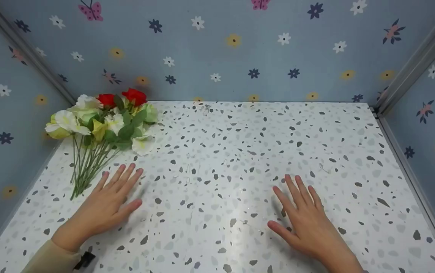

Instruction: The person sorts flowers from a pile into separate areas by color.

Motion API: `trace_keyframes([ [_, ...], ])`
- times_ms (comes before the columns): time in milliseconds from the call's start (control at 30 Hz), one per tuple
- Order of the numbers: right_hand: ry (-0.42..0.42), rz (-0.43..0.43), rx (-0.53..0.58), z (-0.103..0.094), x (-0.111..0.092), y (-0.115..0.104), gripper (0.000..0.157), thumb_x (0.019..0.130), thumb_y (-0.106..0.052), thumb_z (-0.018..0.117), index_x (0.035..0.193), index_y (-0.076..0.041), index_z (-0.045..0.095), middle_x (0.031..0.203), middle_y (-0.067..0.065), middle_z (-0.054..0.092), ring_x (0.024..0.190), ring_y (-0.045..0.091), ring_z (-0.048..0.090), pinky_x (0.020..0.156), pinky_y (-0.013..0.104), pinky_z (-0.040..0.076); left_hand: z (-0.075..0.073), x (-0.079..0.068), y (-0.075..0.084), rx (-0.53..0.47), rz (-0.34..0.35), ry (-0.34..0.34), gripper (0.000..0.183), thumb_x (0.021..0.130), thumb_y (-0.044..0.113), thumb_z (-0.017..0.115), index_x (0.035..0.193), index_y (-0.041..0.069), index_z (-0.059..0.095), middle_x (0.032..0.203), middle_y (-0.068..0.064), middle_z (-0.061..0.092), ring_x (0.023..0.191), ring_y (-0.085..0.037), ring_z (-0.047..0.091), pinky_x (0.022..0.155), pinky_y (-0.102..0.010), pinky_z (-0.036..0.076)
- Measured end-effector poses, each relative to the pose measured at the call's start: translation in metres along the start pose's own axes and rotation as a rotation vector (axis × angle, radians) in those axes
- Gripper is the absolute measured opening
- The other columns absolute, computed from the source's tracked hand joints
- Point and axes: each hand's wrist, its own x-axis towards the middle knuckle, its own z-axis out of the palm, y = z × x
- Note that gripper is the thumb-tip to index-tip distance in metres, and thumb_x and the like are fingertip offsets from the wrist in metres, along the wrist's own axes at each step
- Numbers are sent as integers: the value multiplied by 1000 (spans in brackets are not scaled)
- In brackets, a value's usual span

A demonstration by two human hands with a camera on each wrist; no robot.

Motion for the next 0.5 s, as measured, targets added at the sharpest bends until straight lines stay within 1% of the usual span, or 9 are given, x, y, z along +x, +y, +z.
trace_keyframes([
  [100,4,11,8,0,0,4,86,101,-47,76,171,-17,36,183,12,11,169,33,2,133,40,-11,-10,11,-19,2,-65,-2,85,113,58,47,175,8,15,181,-15,12,167,-41,10,132,-66,4],
  [167,5,23,12,0,1,7,86,101,-46,76,171,-17,36,183,12,11,169,35,4,133,41,-11,-15,19,-36,0,-122,18,84,114,50,51,172,-2,18,177,-25,19,164,-50,14,131,-69,8],
  [200,5,29,14,0,1,8,86,101,-46,76,171,-17,36,183,12,11,169,36,5,133,41,-11,-17,23,-45,2,-150,41,82,113,44,54,169,-7,23,173,-31,26,162,-55,18,130,-71,12],
  [233,2,36,14,0,1,10,86,101,-46,75,172,-17,35,183,13,10,169,37,5,133,41,-12,-19,27,-53,1,-173,74,78,113,37,57,165,-13,29,167,-37,35,157,-59,27,128,-72,20],
  [300,-3,48,17,-1,2,11,86,102,-47,75,172,-17,35,183,13,10,169,37,4,133,41,-12,-21,32,-68,5,-217,135,64,109,25,62,150,-21,45,147,-44,53,141,-65,46,118,-74,35],
  [333,-8,53,19,-1,2,12,85,102,-47,74,172,-16,35,183,13,10,169,37,4,133,40,-12,-21,34,-75,7,-236,163,54,107,19,64,139,-23,53,135,-46,60,129,-67,54,111,-75,43],
  [400,-22,62,19,-2,4,13,86,103,-49,73,172,-16,34,183,14,9,169,36,2,133,41,-13,-21,36,-86,13,-266,193,36,103,10,65,119,-22,63,112,-44,67,107,-66,63,96,-73,51],
  [433,-26,66,21,-2,4,14,86,103,-49,73,172,-16,35,183,14,9,169,36,2,133,43,-13,-20,36,-90,10,-280,197,28,101,6,65,109,-20,65,104,-41,68,99,-64,64,90,-72,52],
  [500,-30,72,28,-3,5,15,86,103,-49,73,172,-15,35,183,14,8,169,36,2,133,45,-12,-21,37,-96,-1,-311,190,17,97,1,66,96,-15,67,94,-36,68,92,-61,65,84,-72,53],
])
